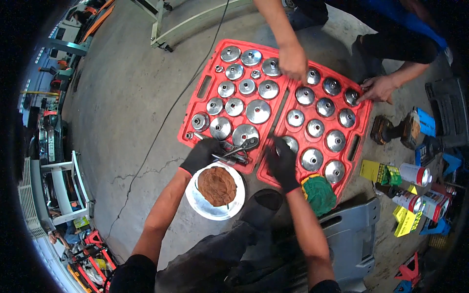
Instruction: Replacing an oil filter in an automobile engine bay.
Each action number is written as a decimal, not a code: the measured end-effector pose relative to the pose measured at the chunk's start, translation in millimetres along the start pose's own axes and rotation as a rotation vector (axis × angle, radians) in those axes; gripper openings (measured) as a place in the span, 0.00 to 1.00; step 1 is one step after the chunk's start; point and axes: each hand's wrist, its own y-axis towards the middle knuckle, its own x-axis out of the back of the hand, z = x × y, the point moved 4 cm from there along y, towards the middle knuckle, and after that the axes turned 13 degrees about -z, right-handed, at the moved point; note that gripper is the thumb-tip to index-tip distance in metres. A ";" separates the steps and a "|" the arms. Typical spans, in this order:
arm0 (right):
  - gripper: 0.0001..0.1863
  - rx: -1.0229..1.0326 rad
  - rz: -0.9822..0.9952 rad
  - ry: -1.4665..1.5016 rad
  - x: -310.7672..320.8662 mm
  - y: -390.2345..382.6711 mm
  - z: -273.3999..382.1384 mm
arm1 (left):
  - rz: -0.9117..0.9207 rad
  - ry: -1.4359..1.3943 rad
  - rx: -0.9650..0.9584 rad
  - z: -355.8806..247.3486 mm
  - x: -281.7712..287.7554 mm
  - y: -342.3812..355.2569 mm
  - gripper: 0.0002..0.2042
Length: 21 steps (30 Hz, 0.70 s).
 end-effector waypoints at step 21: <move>0.10 0.954 0.620 -0.670 -134.5 -16.5 24.9 | 0.092 0.055 0.233 -12.8 23.8 -116.5 0.14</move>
